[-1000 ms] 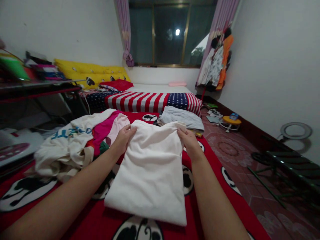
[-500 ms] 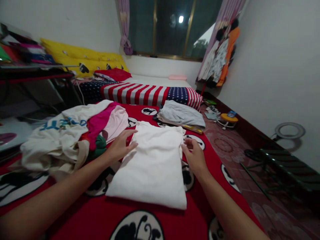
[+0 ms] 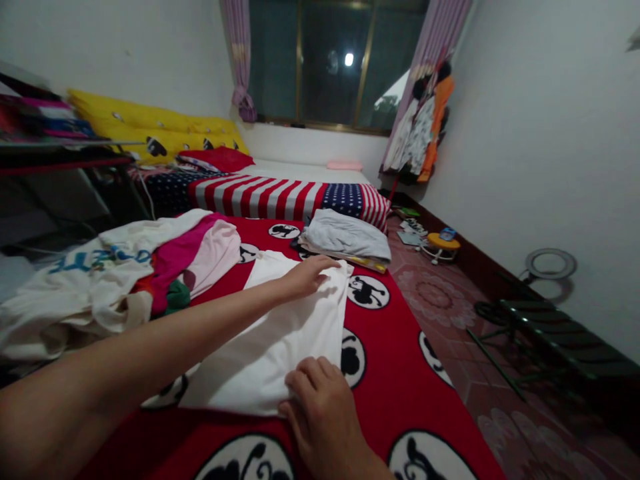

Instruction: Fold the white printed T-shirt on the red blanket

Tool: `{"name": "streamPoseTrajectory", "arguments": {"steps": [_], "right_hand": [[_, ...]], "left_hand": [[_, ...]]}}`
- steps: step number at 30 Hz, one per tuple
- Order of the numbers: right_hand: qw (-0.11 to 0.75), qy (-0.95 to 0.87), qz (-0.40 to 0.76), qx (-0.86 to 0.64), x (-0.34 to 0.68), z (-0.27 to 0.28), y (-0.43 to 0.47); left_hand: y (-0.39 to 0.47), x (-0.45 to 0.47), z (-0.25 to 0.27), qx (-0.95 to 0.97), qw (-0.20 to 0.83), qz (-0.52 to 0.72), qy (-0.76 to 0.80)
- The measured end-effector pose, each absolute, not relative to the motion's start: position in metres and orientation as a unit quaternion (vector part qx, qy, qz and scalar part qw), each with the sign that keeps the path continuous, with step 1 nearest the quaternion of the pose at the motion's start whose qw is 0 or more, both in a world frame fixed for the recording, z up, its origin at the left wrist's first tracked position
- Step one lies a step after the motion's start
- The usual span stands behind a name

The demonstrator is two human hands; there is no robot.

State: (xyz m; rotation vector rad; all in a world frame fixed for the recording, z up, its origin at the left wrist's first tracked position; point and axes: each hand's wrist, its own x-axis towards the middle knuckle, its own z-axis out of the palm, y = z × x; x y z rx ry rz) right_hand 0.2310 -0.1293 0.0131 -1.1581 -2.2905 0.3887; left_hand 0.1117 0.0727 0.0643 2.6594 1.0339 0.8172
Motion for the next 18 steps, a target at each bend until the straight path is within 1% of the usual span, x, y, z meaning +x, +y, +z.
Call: {"name": "streamPoseTrajectory", "arguments": {"steps": [5, 7, 10, 14, 18], "right_hand": [[0.297, -0.86, 0.129, -0.394, 0.235, 0.006, -0.13], [0.303, -0.858, 0.126, -0.394, 0.234, 0.003, -0.129], [0.315, -0.853, 0.112, -0.4, 0.231, -0.001, -0.128], [0.328, -0.856, 0.092, -0.389, 0.228, -0.004, -0.127], [0.322, -0.855, 0.126, -0.387, 0.229, 0.0, -0.129]], "left_hand": [[0.116, 0.145, 0.06, 0.952, -0.007, 0.116, 0.282], [0.122, 0.148, 0.063, 0.959, -0.024, 0.075, 0.271], [0.126, 0.144, 0.073, 0.954, -0.038, 0.07, 0.29], [0.13, 0.137, 0.086, 0.924, -0.07, 0.094, 0.364], [0.127, 0.138, 0.081, 0.896, -0.08, 0.111, 0.423]]}}
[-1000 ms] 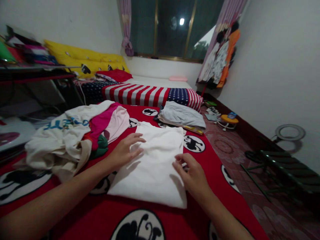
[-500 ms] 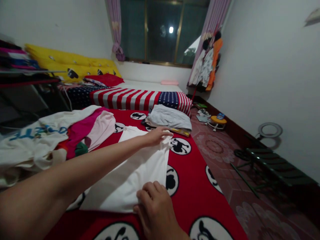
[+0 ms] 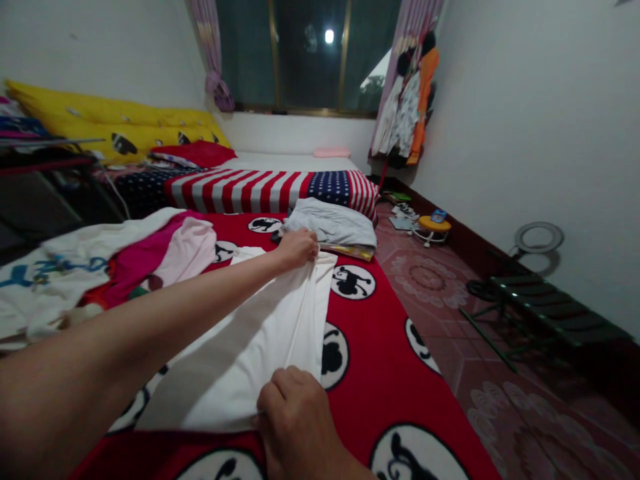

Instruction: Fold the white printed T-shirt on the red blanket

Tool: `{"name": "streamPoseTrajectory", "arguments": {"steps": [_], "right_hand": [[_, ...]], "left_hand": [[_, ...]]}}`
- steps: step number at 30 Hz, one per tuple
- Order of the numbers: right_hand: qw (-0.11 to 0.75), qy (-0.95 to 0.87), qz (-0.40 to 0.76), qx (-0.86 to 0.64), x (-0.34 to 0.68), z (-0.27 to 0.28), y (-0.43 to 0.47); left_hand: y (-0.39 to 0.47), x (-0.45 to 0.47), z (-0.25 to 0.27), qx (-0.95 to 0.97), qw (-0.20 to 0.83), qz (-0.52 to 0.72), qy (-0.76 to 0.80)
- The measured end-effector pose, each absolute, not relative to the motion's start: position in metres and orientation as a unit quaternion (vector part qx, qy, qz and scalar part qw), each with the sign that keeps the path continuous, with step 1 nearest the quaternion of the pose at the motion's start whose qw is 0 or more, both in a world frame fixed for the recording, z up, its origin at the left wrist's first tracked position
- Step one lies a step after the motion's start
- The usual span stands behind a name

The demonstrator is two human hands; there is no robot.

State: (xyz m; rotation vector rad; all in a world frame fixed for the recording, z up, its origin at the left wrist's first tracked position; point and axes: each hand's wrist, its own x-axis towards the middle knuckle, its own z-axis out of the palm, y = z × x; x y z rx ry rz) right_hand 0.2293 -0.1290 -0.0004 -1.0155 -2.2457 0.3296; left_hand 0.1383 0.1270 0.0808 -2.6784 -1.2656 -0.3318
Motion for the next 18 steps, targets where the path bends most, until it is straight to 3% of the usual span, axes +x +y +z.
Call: {"name": "streamPoseTrajectory", "arguments": {"steps": [5, 10, 14, 18], "right_hand": [[0.299, -0.823, 0.215, -0.433, 0.233, 0.007, -0.133], [0.299, -0.815, 0.227, -0.44, 0.232, 0.008, -0.134], [0.301, -0.815, 0.215, -0.446, 0.229, 0.009, -0.134], [0.305, -0.817, 0.214, -0.441, 0.229, 0.01, -0.134]], "left_hand": [[0.102, 0.128, 0.061, -0.857, 0.067, -0.189, -0.475], [0.076, 0.068, 0.043, -0.821, 0.005, -0.304, -0.483], [0.068, 0.02, 0.034, -0.812, -0.013, -0.286, -0.508], [0.066, 0.007, 0.031, -0.874, -0.06, -0.185, -0.446]]}}
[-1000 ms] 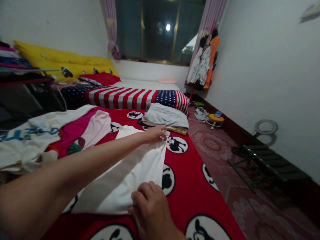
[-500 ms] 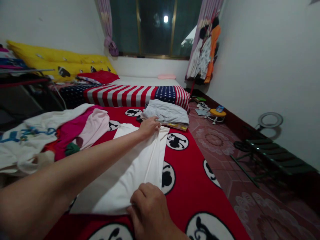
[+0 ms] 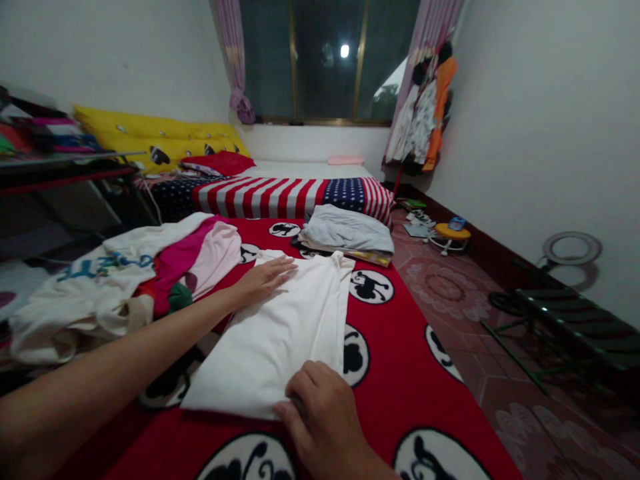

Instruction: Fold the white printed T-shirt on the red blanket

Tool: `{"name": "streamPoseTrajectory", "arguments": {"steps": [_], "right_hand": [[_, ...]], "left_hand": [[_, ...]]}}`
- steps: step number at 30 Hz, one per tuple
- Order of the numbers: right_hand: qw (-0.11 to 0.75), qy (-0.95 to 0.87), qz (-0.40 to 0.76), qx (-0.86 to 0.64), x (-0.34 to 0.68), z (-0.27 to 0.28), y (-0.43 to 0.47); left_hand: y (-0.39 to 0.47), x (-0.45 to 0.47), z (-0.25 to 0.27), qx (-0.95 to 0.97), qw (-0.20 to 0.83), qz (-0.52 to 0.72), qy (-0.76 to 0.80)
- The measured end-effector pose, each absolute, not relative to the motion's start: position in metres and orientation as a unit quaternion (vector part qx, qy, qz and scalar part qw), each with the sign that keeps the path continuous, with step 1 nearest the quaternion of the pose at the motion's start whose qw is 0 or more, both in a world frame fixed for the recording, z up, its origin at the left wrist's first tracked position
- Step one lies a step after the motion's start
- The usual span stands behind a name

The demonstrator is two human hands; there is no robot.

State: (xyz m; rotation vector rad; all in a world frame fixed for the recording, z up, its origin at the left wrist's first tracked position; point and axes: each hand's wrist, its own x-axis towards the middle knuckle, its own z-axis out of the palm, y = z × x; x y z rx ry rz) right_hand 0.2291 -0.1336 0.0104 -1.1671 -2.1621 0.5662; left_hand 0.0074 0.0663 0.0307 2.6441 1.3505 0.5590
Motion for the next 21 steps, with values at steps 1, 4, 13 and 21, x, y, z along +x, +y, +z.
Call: {"name": "streamPoseTrajectory", "arguments": {"steps": [1, 4, 13, 21], "right_hand": [[0.306, -0.816, 0.218, -0.439, 0.23, 0.011, -0.133], [0.308, -0.81, 0.229, -0.442, 0.231, 0.01, -0.133], [0.305, -0.808, 0.242, -0.442, 0.234, 0.013, -0.132], [0.397, -0.717, 0.306, -0.484, 0.245, 0.013, -0.117]], "left_hand": [[0.067, 0.007, 0.03, 0.88, 0.057, 0.152, 0.447], [0.074, 0.01, 0.03, 0.851, 0.017, 0.074, 0.52], [0.049, 0.057, 0.033, 0.812, -0.039, 0.103, 0.574], [0.019, 0.059, 0.005, 0.787, 0.013, 0.177, 0.59]]}}
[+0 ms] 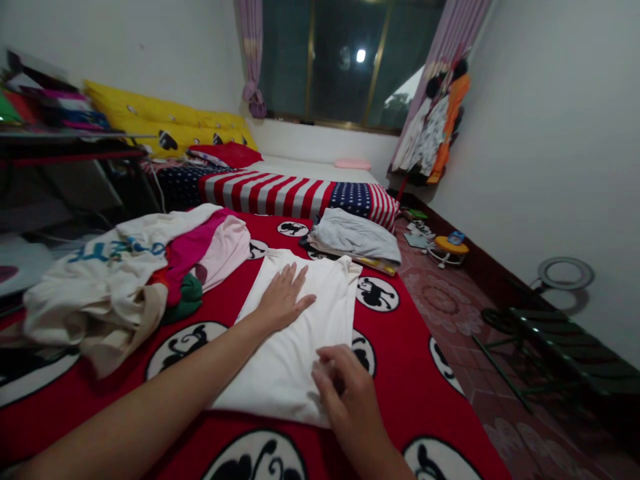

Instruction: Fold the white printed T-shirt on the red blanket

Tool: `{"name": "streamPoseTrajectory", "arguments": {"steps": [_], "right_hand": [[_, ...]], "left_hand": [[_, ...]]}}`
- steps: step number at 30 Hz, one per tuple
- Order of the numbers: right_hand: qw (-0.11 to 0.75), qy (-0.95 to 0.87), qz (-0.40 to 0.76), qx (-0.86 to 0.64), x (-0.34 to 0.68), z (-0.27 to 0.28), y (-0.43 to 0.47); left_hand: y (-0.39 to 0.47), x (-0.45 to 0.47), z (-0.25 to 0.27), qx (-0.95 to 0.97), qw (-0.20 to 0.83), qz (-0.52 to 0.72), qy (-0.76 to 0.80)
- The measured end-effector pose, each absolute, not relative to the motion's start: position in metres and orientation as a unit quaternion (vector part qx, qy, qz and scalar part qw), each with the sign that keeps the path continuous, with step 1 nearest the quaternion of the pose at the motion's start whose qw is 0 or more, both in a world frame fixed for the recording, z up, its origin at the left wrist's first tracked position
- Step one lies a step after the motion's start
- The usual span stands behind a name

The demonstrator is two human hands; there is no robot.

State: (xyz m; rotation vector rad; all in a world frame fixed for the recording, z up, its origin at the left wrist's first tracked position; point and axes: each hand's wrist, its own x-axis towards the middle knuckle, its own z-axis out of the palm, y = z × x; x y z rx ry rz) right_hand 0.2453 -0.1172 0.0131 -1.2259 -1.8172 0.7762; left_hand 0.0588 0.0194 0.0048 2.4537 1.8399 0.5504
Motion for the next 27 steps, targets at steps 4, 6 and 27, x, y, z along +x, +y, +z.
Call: {"name": "streamPoseTrajectory", "arguments": {"steps": [4, 6, 27], "right_hand": [[0.449, -0.651, 0.288, -0.541, 0.261, 0.032, -0.055], [0.471, -0.629, 0.254, -0.564, 0.266, 0.041, -0.008], [0.323, -0.605, 0.127, -0.716, 0.248, 0.038, 0.122]], "left_hand": [[0.021, 0.06, 0.005, 0.785, 0.02, 0.197, 0.587], [0.021, 0.06, 0.005, 0.783, 0.02, 0.211, 0.585], [0.022, 0.059, 0.006, 0.76, 0.054, 0.24, 0.601]]}}
